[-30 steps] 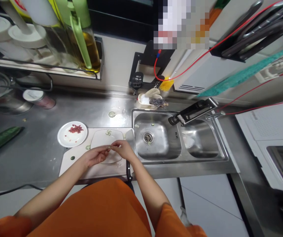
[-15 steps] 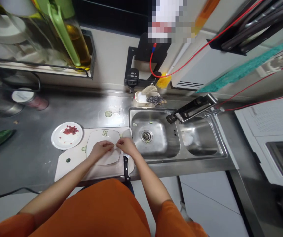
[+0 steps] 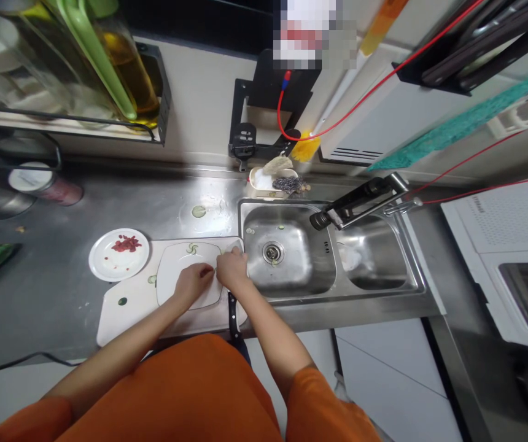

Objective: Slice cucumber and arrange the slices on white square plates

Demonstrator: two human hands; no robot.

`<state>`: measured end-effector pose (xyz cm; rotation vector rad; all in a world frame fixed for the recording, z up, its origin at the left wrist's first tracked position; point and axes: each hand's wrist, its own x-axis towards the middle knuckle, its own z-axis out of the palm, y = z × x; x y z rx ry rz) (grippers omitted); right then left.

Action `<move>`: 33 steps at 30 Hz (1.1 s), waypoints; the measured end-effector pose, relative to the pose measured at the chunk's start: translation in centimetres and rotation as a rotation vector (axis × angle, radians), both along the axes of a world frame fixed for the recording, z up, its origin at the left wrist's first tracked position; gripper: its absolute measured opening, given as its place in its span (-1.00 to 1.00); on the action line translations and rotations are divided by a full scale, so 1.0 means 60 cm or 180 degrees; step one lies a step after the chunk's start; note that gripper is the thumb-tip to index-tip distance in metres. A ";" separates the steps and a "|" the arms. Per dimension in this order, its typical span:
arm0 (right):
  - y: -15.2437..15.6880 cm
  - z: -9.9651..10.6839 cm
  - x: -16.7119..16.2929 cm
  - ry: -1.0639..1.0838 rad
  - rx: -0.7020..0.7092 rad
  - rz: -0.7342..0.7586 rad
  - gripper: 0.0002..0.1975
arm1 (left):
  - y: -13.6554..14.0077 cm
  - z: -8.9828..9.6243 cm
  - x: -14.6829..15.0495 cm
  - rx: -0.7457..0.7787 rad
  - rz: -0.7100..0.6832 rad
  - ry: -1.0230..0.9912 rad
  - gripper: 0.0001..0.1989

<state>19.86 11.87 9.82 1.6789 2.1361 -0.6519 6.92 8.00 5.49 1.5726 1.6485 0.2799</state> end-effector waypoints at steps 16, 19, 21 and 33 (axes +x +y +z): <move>-0.104 -0.011 0.018 0.0049 0.0506 -0.0386 -0.65 | -0.016 -0.012 -0.003 0.0278 -0.0128 0.0135 -0.78; -0.130 -0.020 0.010 -0.0008 0.0371 -0.0210 -0.57 | -0.017 -0.011 -0.004 0.0280 -0.0174 0.0181 -0.77; -0.138 -0.026 0.004 -0.0083 0.0334 -0.0198 -0.53 | -0.017 -0.011 -0.004 0.0289 -0.0205 0.0214 -0.77; -0.144 -0.036 -0.001 -0.0177 0.0383 -0.0260 -0.50 | -0.019 -0.012 -0.002 0.0274 -0.0203 0.0138 -0.77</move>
